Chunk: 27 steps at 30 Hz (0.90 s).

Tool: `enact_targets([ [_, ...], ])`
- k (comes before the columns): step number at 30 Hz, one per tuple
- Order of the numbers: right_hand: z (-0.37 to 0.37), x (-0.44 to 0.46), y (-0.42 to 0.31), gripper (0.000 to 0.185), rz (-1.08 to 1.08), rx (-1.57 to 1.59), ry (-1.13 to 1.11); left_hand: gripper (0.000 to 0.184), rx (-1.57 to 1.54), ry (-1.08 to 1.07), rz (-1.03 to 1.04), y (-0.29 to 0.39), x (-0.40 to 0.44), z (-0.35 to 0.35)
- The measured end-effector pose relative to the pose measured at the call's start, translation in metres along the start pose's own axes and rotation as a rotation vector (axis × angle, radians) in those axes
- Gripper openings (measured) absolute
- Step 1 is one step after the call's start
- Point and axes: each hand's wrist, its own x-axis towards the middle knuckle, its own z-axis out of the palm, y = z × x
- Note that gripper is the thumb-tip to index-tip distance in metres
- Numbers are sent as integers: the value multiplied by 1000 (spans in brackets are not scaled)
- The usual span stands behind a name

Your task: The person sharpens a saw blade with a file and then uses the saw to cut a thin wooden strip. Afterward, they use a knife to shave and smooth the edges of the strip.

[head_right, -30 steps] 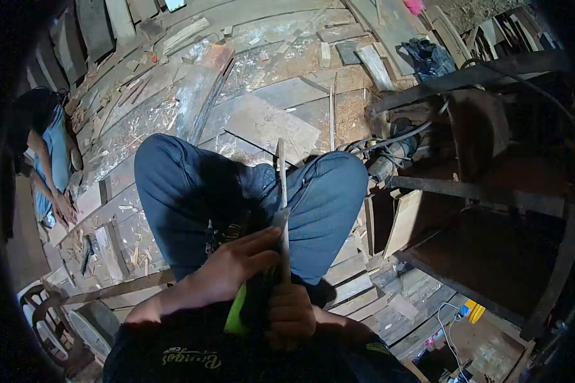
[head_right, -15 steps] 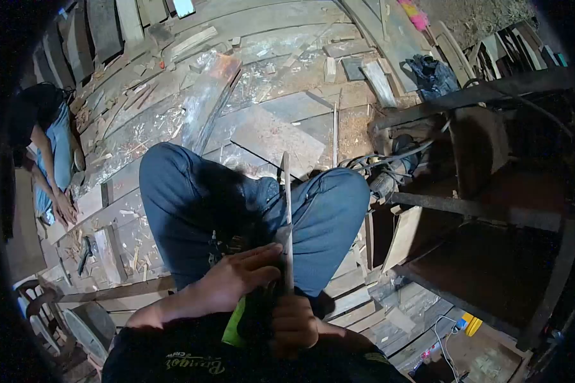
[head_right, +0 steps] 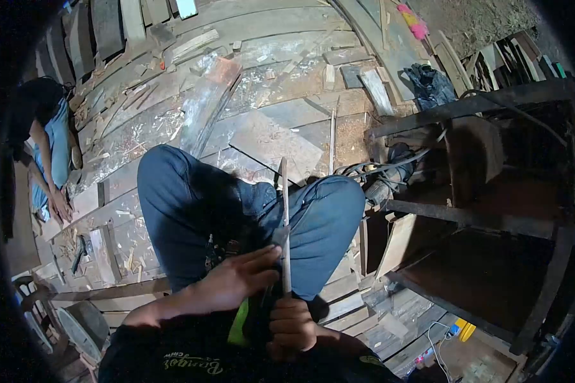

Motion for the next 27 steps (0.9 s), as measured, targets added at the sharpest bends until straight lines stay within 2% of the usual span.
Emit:
enact_targets([
  [4, 0, -8, -4, 32, 18, 25, 1, 34, -34, -70, -19, -17, 9, -2],
  [8, 4, -5, -2, 32, -18, -11, 51, 37, 19, -8, 40, 1, -1, 0],
  [9, 5, -8, -1, 32, -16, -12, 51, 37, 17, -54, 46, 3, 2, -1],
  [11, 9, -17, 2, 31, -11, -26, 85, 36, -13, -54, 21, -14, 7, 4],
  [14, 2, -7, -4, 28, 0, -8, 3, 34, -16, -52, 11, -14, 5, 7],
  [16, 4, -11, -1, 26, -43, -25, 53, 36, -13, -5, 15, 2, -2, 8],
  [19, 7, -22, 3, 26, -103, 2, 47, 30, -42, 16, 22, -15, 8, 10],
  [21, 15, -27, 15, 27, -145, -64, 176, 27, -58, 77, 54, -25, 16, 14],
  [22, 10, -22, 16, 27, -154, -64, 170, 26, -47, -2, -7, -18, 11, 13],
  [24, 2, -15, 1, 26, -49, 0, 34, 33, -42, 49, 53, -4, 5, 18],
  [25, 6, -20, 2, 26, -43, -5, 36, 33, -48, 46, 56, -8, 7, 18],
  [27, 21, -31, 7, 23, -123, 31, 322, 33, -105, 0, -18, -18, 11, 15],
])
